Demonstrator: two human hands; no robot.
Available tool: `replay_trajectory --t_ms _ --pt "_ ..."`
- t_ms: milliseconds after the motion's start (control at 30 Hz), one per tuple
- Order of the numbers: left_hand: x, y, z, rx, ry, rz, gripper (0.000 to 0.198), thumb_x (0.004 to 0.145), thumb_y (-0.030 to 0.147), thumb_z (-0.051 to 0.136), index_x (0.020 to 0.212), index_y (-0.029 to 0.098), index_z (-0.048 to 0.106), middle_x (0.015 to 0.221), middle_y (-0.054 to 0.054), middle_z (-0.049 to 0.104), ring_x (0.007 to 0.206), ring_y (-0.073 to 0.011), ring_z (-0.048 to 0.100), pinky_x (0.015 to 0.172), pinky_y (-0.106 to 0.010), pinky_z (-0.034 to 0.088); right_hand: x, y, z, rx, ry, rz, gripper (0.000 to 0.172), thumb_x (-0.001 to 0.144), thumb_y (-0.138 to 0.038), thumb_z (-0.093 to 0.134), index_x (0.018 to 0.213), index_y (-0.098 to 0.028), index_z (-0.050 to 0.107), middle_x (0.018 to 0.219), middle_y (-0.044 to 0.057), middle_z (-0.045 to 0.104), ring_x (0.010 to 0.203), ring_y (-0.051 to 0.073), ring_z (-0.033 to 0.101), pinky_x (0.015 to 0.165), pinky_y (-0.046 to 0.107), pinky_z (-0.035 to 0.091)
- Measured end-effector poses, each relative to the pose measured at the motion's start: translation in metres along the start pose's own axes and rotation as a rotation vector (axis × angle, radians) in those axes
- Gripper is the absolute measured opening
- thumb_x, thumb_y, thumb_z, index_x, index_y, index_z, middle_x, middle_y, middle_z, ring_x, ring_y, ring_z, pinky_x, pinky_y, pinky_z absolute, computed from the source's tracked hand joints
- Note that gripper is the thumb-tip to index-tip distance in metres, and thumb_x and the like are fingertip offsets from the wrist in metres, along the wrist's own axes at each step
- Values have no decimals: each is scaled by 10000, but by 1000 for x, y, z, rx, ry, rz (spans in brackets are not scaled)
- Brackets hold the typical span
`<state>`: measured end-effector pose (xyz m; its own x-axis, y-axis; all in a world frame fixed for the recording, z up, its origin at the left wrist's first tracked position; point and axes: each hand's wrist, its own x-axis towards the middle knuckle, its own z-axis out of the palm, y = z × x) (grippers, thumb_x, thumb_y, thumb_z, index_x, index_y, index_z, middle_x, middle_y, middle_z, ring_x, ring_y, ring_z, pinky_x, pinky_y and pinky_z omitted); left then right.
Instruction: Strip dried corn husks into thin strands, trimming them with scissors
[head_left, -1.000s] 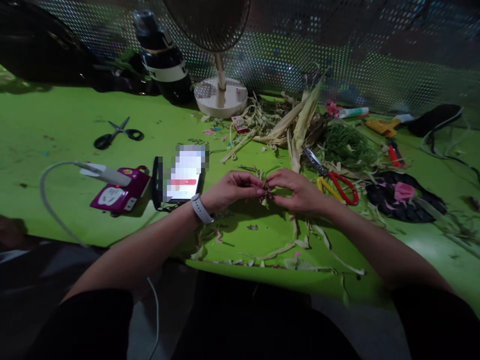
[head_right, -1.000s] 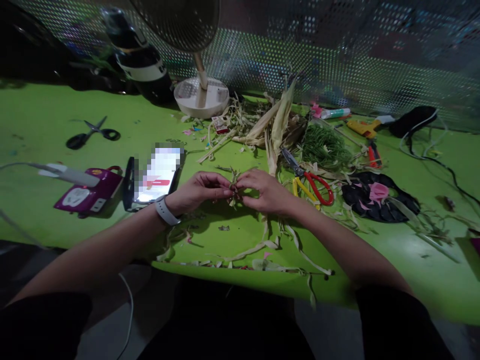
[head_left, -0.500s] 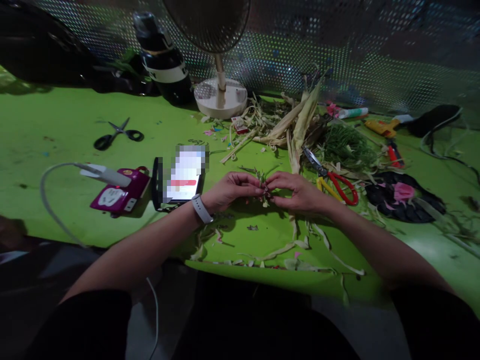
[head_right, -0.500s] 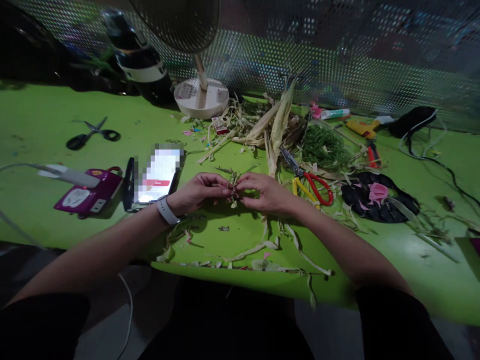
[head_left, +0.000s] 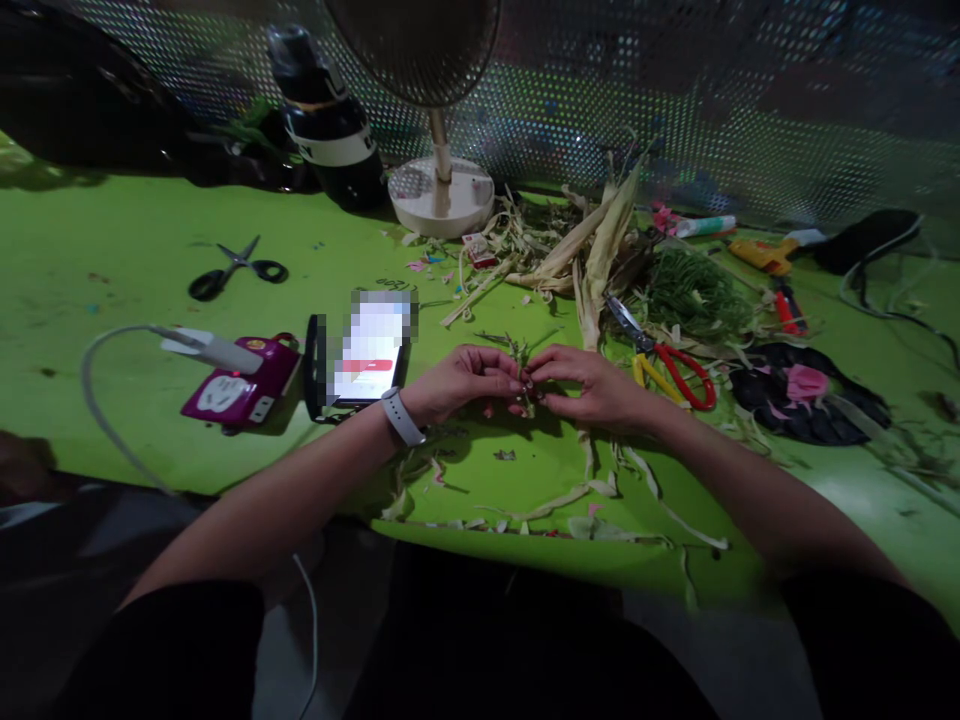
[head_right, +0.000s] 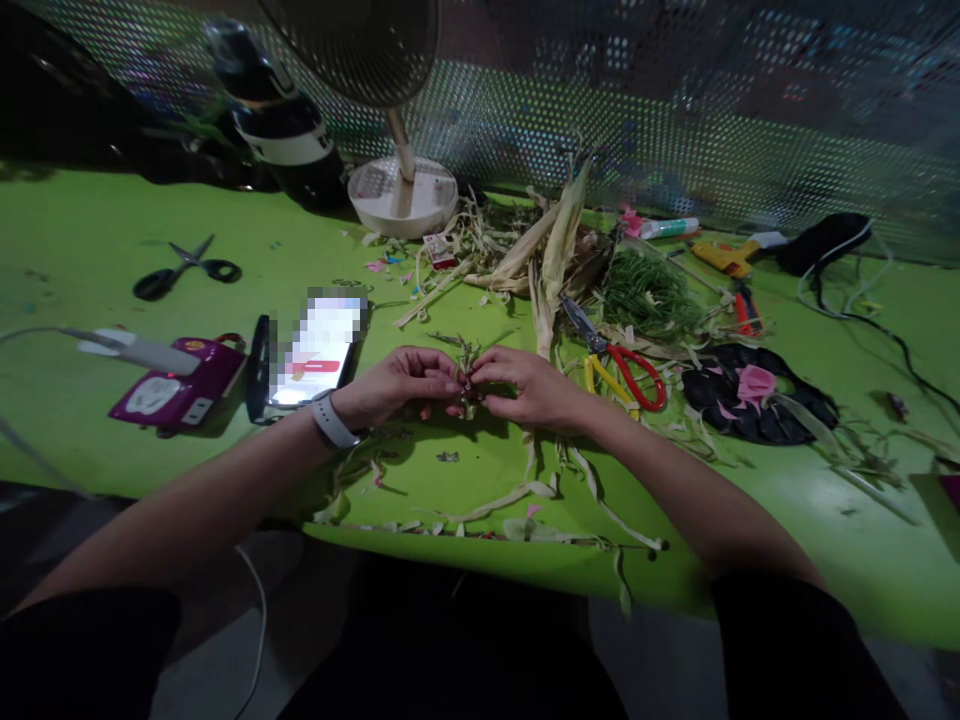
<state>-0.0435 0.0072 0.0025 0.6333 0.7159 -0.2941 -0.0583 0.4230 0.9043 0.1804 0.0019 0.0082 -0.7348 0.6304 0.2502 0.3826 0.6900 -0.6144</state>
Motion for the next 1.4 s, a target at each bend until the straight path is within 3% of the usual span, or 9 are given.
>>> replay_trajectory --t_ms 333,700,933,1100,1233,1400 --pt "1 -1 -3 9 9 6 342 619 303 836 878 147 674 657 -22 719 548 -141 686 404 -146 441 0 -2 0 -6 -12 13 182 827 -161 613 997 -170 679 1069 101 654 982 177 633 865 357 519" --pt "2 0 -3 33 9 -19 232 600 249 835 766 137 719 675 -31 726 570 -116 675 426 -135 454 -1 0 6 33 23 34 175 787 -181 633 953 -191 690 1042 90 670 990 207 613 866 412 502" --pt "4 -4 -7 5 -12 -10 221 605 233 839 763 126 729 692 -50 729 575 -126 678 441 -151 468 0 1 14 160 148 105 70 807 -163 638 846 -184 693 936 64 688 884 163 633 833 358 503" --pt "3 -4 -7 25 -54 -26 213 617 236 834 763 115 737 678 -55 723 567 -105 653 471 -154 479 2 -5 12 239 127 207 97 786 -129 635 844 -181 694 929 48 679 853 140 646 820 324 510" --pt "3 -3 -5 75 -51 10 217 616 262 839 725 112 725 636 -40 709 526 -79 624 470 -142 476 2 -6 11 244 121 195 82 785 -139 635 834 -175 690 928 52 678 859 145 644 815 326 510" --pt "2 -1 -3 175 -13 42 287 609 307 841 772 108 715 647 -36 710 568 -111 660 518 -174 519 1 -4 12 251 125 211 67 787 -149 640 831 -173 683 922 49 679 858 147 644 816 317 502"
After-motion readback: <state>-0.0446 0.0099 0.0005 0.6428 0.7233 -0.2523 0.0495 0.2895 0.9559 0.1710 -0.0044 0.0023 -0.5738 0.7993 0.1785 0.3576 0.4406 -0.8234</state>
